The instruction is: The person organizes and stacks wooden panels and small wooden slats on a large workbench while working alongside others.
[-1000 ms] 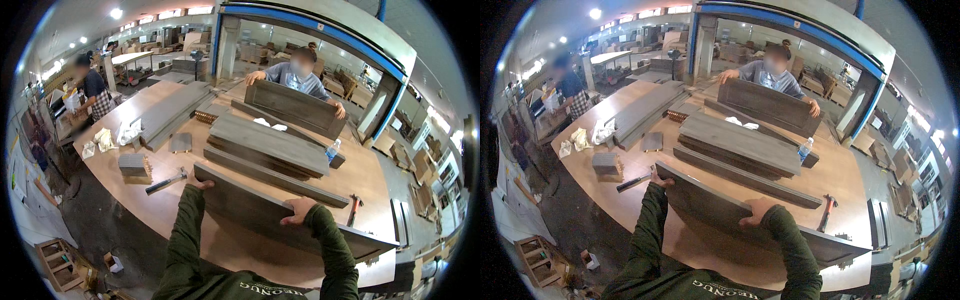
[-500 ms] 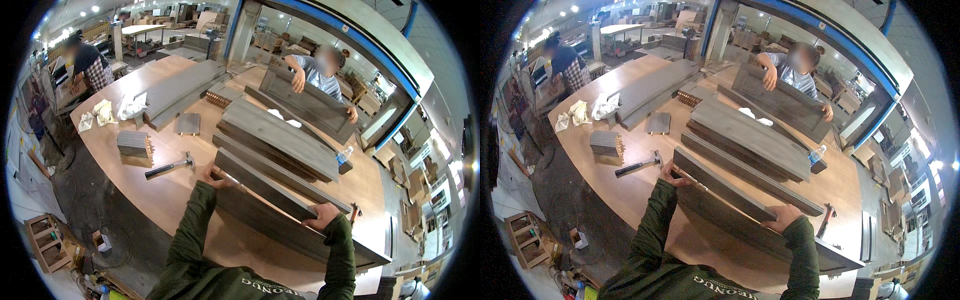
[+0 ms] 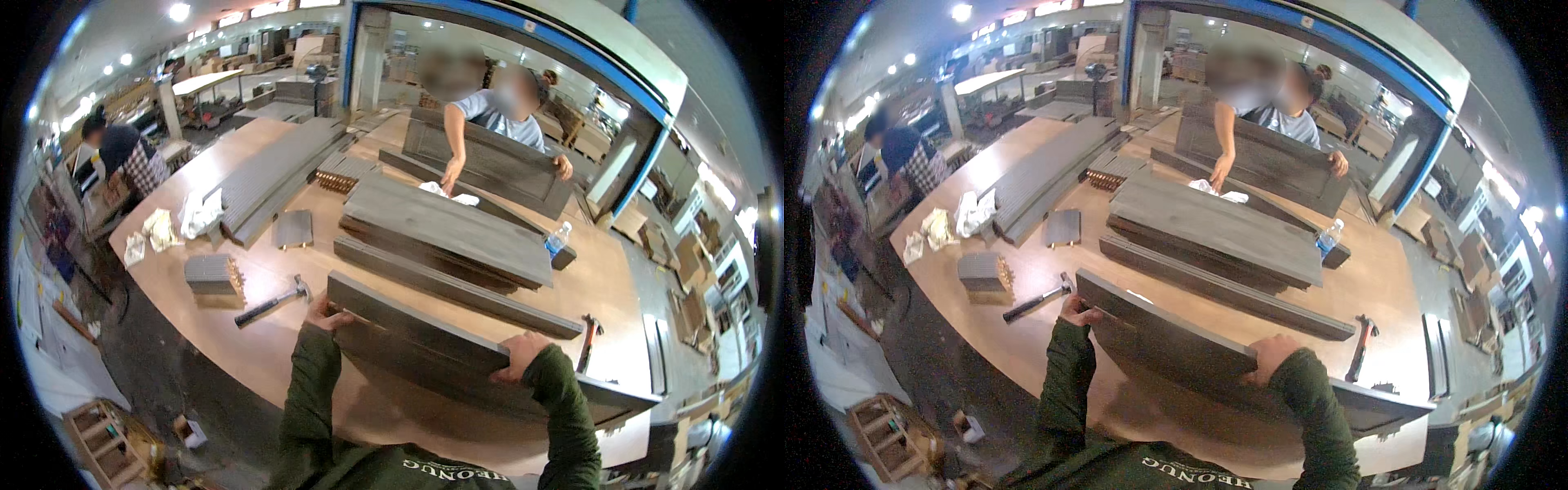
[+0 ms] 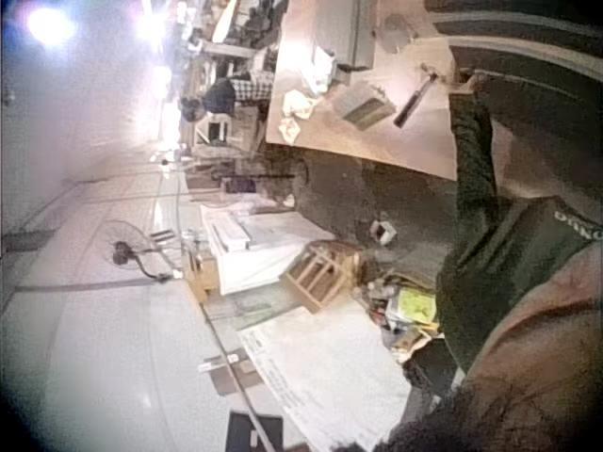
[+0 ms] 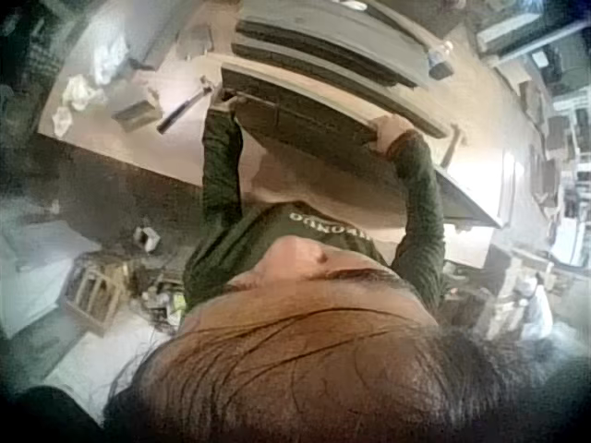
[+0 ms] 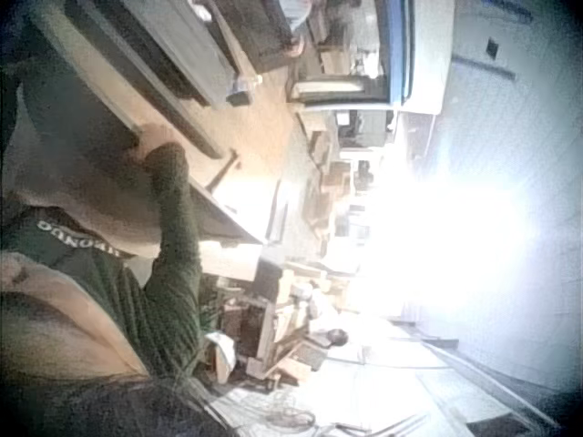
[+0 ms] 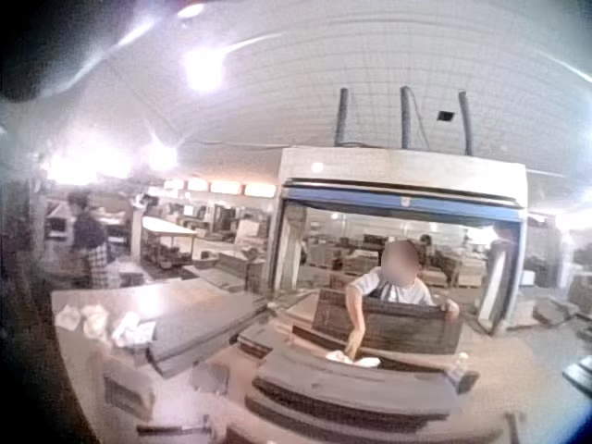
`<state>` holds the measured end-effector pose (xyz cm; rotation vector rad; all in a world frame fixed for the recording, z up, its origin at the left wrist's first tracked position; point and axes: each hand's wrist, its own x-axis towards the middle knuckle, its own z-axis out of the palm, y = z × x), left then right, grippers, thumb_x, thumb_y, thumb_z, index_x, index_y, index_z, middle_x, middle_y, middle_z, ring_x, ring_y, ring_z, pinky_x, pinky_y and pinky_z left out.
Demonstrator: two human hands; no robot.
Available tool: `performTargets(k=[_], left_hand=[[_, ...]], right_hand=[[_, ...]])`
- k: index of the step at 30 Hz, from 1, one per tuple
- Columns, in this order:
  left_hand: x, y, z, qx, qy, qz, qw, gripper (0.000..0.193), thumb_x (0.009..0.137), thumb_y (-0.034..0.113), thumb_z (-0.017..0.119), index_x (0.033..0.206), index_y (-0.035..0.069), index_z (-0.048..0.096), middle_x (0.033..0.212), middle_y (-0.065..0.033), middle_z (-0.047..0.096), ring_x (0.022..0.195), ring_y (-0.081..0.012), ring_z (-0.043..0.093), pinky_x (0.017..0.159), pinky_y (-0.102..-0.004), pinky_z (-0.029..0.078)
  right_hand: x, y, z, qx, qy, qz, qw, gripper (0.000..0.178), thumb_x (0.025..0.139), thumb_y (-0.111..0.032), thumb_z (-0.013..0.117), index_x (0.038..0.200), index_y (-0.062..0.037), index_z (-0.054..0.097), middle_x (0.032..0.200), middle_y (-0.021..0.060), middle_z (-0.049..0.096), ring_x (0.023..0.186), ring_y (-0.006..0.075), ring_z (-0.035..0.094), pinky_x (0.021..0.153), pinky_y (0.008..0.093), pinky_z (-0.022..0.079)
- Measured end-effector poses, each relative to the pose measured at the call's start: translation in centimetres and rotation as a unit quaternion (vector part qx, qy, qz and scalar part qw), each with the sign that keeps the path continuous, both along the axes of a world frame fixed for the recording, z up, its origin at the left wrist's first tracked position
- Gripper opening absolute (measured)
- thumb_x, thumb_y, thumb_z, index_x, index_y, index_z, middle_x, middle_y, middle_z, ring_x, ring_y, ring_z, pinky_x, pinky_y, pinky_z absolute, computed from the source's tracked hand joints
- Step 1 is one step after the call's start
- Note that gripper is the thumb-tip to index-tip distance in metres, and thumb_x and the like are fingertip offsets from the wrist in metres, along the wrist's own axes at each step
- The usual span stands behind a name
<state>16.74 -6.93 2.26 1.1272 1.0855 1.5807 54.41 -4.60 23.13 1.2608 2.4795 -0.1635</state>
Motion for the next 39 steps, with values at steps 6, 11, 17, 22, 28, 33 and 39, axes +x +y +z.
performTargets(k=[6, 11, 17, 22, 28, 33, 39], left_hand=[[0.1, 0.6, 0.7, 0.057, -0.048, 0.044, 0.996, 0.056, 0.068, 0.007, 0.071, 0.118, 0.003, 0.048, 0.107, -0.0051, 0.057, 0.094, -0.0166, 0.055, 0.075, -0.0295, 0.047], [-0.9, -0.5, -1.0, 0.036, -0.07, 0.009, 0.997, 0.056, 0.071, 0.011, 0.07, 0.121, 0.002, 0.046, 0.108, -0.0074, 0.056, 0.095, -0.0187, 0.055, 0.08, -0.0325, 0.045], [0.9, 0.6, 0.7, 0.137, 0.069, 0.052, 0.987, 0.059, 0.075, 0.017, 0.067, 0.126, 0.003, 0.041, 0.111, -0.0098, 0.054, 0.093, -0.0201, 0.056, 0.079, -0.0306, 0.046], [0.0, 0.1, 8.8, 0.104, -0.1, 0.154, 0.977, 0.076, 0.076, 0.036, 0.062, 0.134, 0.002, 0.026, 0.124, -0.0152, 0.043, 0.114, -0.0247, 0.044, 0.095, -0.037, 0.035], [4.5, -1.5, 26.9, 0.33, 0.341, 0.247, 0.845, 0.071, 0.074, 0.031, 0.052, 0.132, -0.002, 0.03, 0.121, -0.0195, 0.045, 0.114, -0.0265, 0.042, 0.099, -0.037, 0.029], [-2.1, 4.6, 14.0, 0.054, 0.434, 0.062, 0.897, 0.054, 0.083, 0.036, 0.051, 0.127, 0.006, 0.042, 0.111, -0.0141, 0.056, 0.101, -0.0232, 0.053, 0.086, -0.0357, 0.04], [6.3, 6.6, 15.7, 0.018, 0.563, 0.038, 0.825, 0.051, 0.079, 0.043, 0.058, 0.112, 0.005, 0.055, 0.097, -0.0158, 0.063, 0.088, -0.0256, 0.062, 0.079, -0.0353, 0.047]], right_hand=[[-0.2, 0.1, -0.8, 0.022, -0.004, -0.031, 0.999, 0.046, 0.066, -0.05, 0.067, 0.09, -0.0108, 0.063, 0.08, 0.0135, 0.063, 0.081, 0.0309, 0.061, 0.073, 0.0414, 0.049], [0.8, 0.0, -0.7, -0.002, 0.002, -0.011, 1.0, 0.043, 0.068, -0.05, 0.065, 0.089, -0.0122, 0.062, 0.08, 0.0115, 0.064, 0.08, 0.0303, 0.061, 0.071, 0.0412, 0.049], [0.1, -0.7, -0.9, 0.009, -0.017, -0.055, 0.998, 0.043, 0.07, -0.05, 0.064, 0.088, -0.0116, 0.062, 0.079, 0.0101, 0.064, 0.078, 0.029, 0.062, 0.069, 0.0397, 0.05], [0.5, -0.8, -0.2, -0.011, 0.0, -0.041, 0.999, 0.044, 0.071, -0.051, 0.063, 0.089, -0.0114, 0.062, 0.079, 0.0098, 0.064, 0.079, 0.0279, 0.062, 0.068, 0.0389, 0.05], [1.5, -1.0, -0.9, -0.02, 0.008, -0.075, 0.997, 0.044, 0.072, -0.052, 0.062, 0.092, -0.0119, 0.062, 0.081, 0.0097, 0.064, 0.08, 0.0279, 0.062, 0.07, 0.0388, 0.05], [-0.8, -1.7, -0.6, -0.039, 0.037, -0.02, 0.998, 0.043, 0.073, -0.05, 0.062, 0.094, -0.0118, 0.062, 0.083, 0.0103, 0.064, 0.081, 0.028, 0.062, 0.07, 0.0389, 0.05], [4.1, -0.5, -1.4, 0.015, 0.123, -0.05, 0.991, 0.043, 0.071, -0.045, 0.064, 0.098, -0.0126, 0.061, 0.083, 0.0117, 0.064, 0.081, 0.0294, 0.061, 0.071, 0.0399, 0.049]])
